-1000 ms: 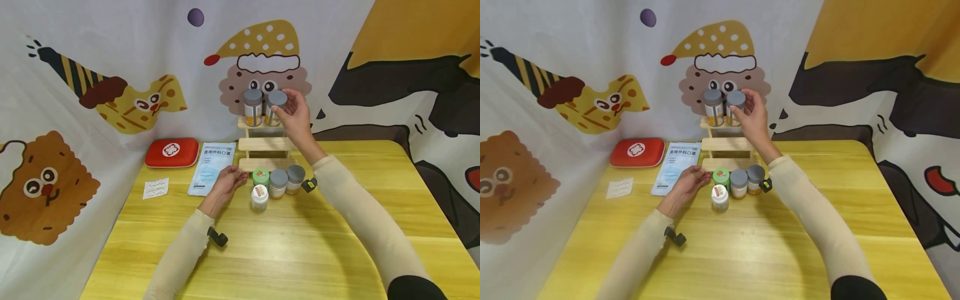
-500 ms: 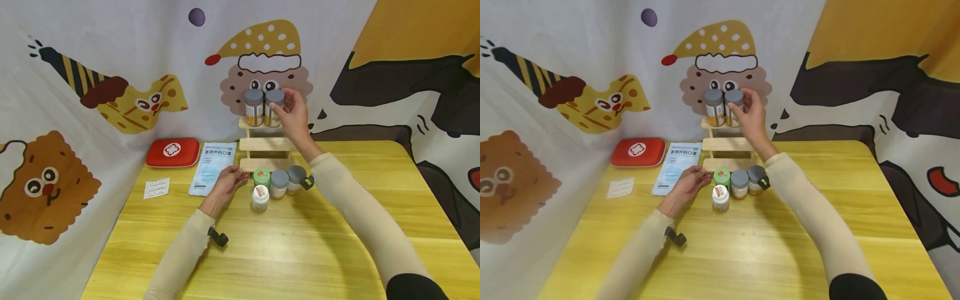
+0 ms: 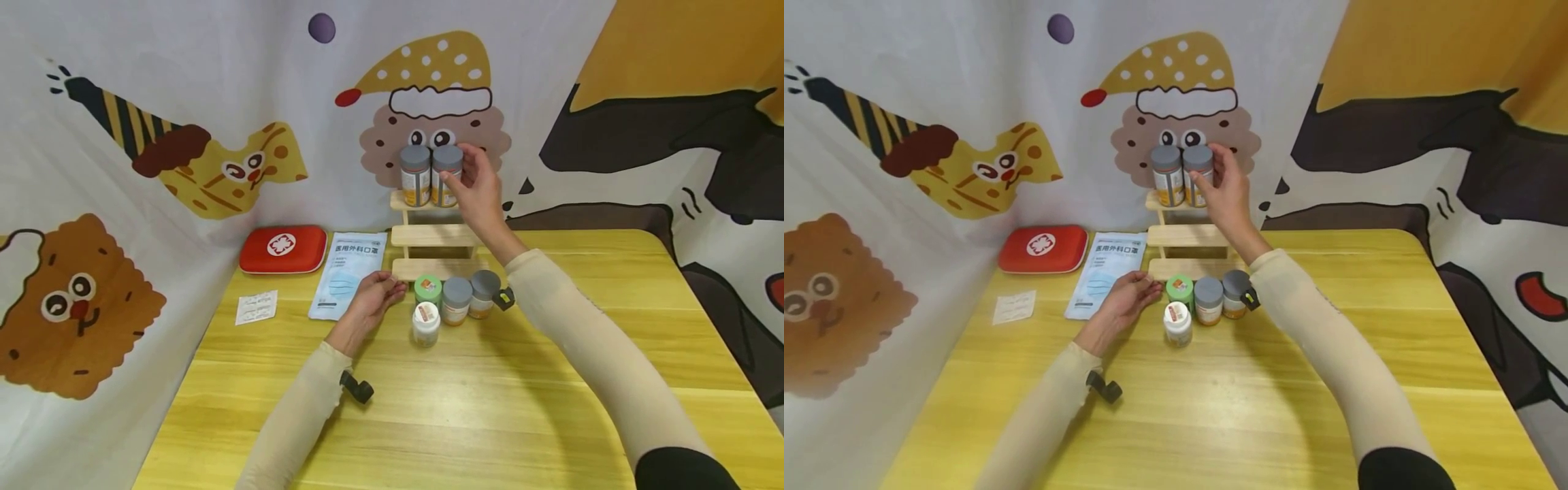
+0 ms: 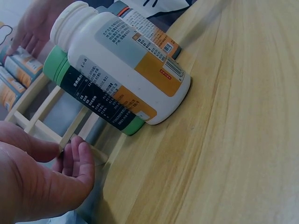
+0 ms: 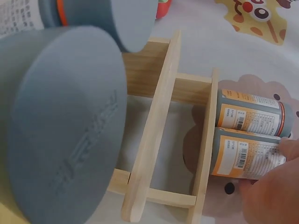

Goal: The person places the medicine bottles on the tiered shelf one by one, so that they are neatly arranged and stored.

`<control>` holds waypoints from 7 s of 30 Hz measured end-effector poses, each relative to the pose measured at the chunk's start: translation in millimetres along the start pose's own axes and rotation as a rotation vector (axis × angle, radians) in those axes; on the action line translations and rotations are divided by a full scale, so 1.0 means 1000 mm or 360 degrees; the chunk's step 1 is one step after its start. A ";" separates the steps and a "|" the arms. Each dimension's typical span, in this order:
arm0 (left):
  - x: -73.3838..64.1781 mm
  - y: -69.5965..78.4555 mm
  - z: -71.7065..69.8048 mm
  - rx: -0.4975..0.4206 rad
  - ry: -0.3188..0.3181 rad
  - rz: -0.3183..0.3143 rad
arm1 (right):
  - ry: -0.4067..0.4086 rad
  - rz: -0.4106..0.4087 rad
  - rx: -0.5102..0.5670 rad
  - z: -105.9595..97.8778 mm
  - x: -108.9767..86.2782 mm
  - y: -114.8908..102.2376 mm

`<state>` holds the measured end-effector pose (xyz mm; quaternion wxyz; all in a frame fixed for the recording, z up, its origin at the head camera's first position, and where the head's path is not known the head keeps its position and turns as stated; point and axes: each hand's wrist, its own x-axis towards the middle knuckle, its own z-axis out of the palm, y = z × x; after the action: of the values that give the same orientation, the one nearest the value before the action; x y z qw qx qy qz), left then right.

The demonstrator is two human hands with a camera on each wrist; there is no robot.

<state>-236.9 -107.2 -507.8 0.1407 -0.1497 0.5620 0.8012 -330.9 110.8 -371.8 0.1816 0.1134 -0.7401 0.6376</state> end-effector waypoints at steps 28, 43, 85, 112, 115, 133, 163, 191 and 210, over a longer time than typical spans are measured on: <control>0.002 0.001 0.003 0.0039 -0.0004 0.0017 | -0.0013 -0.0102 -0.0119 -0.025 -0.053 -0.050; -0.001 -0.003 0.000 0.0027 0.0015 0.0007 | -0.0208 -0.0152 0.0084 -0.041 -0.114 -0.022; -0.001 -0.003 -0.002 0.0023 -0.0016 0.0034 | -0.0619 -0.0292 -0.0704 -0.016 -0.210 0.001; 0.002 -0.002 0.000 0.0021 -0.0063 0.0066 | -0.0651 -0.0261 -0.0865 -0.008 -0.215 -0.004; 0.002 -0.003 -0.001 0.0010 -0.0054 0.0061 | -0.0695 -0.0245 -0.0844 -0.010 -0.218 -0.002; 0.000 -0.005 -0.001 0.0017 -0.0049 0.0065 | -0.0699 -0.0176 -0.0735 -0.015 -0.224 0.004; -0.001 -0.005 -0.002 0.0008 -0.0061 0.0089 | -0.0547 -0.0388 -0.0438 -0.041 -0.177 -0.048; -0.001 -0.006 -0.003 0.0047 -0.0056 0.0072 | 0.0022 -0.0541 -0.0372 -0.071 -0.090 -0.015; 0.000 -0.009 -0.004 0.0045 -0.0060 0.0089 | 0.0163 -0.0443 -0.0386 -0.059 -0.045 -0.019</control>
<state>-232.7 -108.5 -516.5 0.1309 -0.1166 0.5745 0.7995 -275.3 163.1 -366.4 0.3177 0.1593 -0.7785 0.5173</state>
